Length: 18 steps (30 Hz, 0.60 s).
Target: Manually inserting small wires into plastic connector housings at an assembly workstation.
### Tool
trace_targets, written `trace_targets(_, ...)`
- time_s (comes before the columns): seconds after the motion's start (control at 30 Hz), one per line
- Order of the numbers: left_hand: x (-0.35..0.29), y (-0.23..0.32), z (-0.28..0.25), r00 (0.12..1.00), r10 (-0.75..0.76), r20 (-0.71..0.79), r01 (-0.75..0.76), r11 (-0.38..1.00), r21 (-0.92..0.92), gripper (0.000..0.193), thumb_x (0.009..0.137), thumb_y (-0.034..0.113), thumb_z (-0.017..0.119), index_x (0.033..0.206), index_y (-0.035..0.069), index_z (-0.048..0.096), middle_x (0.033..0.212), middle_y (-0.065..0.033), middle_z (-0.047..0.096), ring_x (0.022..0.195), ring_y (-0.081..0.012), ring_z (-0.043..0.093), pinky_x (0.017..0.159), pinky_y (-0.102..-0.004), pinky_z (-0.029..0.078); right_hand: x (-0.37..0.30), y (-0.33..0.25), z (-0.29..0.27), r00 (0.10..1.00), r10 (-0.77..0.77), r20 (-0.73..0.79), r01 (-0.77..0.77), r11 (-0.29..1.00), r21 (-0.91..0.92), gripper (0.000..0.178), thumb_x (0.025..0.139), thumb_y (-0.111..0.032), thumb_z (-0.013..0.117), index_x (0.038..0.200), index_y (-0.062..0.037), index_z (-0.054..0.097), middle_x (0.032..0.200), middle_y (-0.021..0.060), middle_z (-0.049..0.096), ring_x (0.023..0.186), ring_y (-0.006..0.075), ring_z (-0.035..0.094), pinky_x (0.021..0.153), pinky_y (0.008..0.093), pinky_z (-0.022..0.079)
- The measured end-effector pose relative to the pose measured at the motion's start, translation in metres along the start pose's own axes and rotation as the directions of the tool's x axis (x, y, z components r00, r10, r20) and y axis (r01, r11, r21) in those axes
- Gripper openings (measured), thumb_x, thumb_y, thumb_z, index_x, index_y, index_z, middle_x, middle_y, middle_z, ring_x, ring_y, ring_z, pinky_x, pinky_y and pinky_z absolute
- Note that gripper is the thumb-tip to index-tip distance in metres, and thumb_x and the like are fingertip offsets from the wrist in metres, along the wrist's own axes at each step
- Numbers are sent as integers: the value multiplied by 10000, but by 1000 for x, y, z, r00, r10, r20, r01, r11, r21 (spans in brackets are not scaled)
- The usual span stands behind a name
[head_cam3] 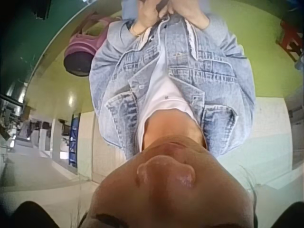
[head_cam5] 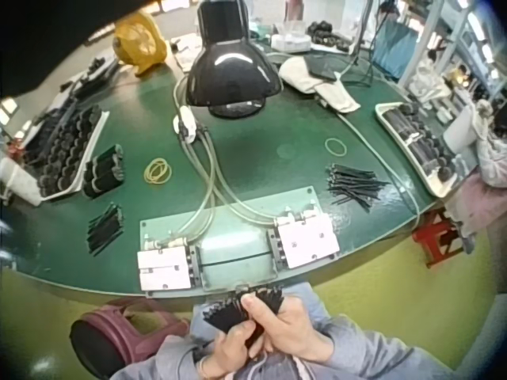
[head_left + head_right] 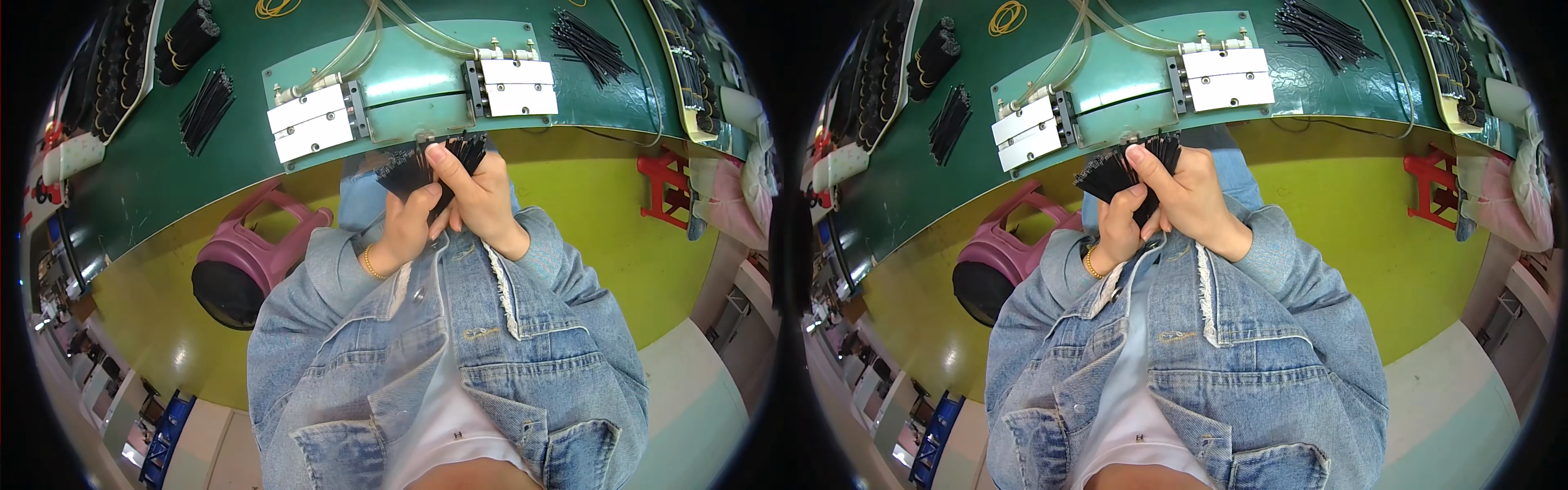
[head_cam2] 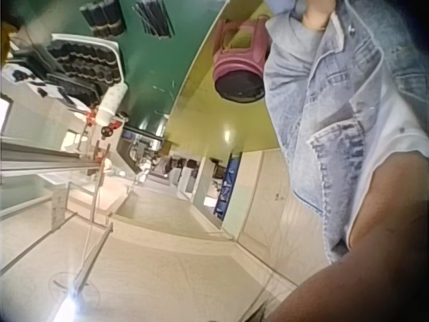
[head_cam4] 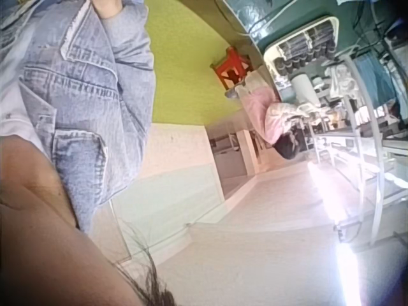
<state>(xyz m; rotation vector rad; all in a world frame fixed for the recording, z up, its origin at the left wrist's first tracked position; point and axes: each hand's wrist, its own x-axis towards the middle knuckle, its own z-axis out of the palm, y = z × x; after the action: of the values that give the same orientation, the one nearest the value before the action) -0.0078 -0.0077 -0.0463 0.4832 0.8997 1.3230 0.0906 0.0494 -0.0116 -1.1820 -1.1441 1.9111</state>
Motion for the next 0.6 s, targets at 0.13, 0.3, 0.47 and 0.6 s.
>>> trace_targets(0.13,0,0,1,1000,23,7,-23,999,45,201,823,144,372,865,-36,449,594,-116,500,363,-123,388,332,-221,282,1,2,0,1000,15,6,-15,1000,-12,349,893,-242,518,704,49,554,534,67,549,353,133,542,259,211,355)
trace_targets(0.3,0,-2,1,999,44,-12,-44,998,55,175,831,124,363,856,-28,446,597,-108,494,365,-117,381,336,-219,282,2,2,1,999,38,-7,-37,999,38,354,893,-254,515,706,46,538,535,65,539,349,133,535,260,218,374)
trace_targets(0.47,1,-3,1,999,40,-21,-39,998,47,170,833,123,364,862,-24,443,595,-106,491,365,-112,376,337,-218,283,4,2,0,998,56,-4,-56,998,19,355,892,-257,516,706,44,532,535,65,535,350,130,533,259,218,376)
trace_targets(0.6,1,0,2,999,30,-18,-30,999,44,171,833,123,363,870,-23,441,592,-108,488,364,-110,374,338,-216,284,4,2,0,998,58,-7,-58,998,11,355,891,-259,518,706,44,535,535,66,537,348,129,532,257,215,371)
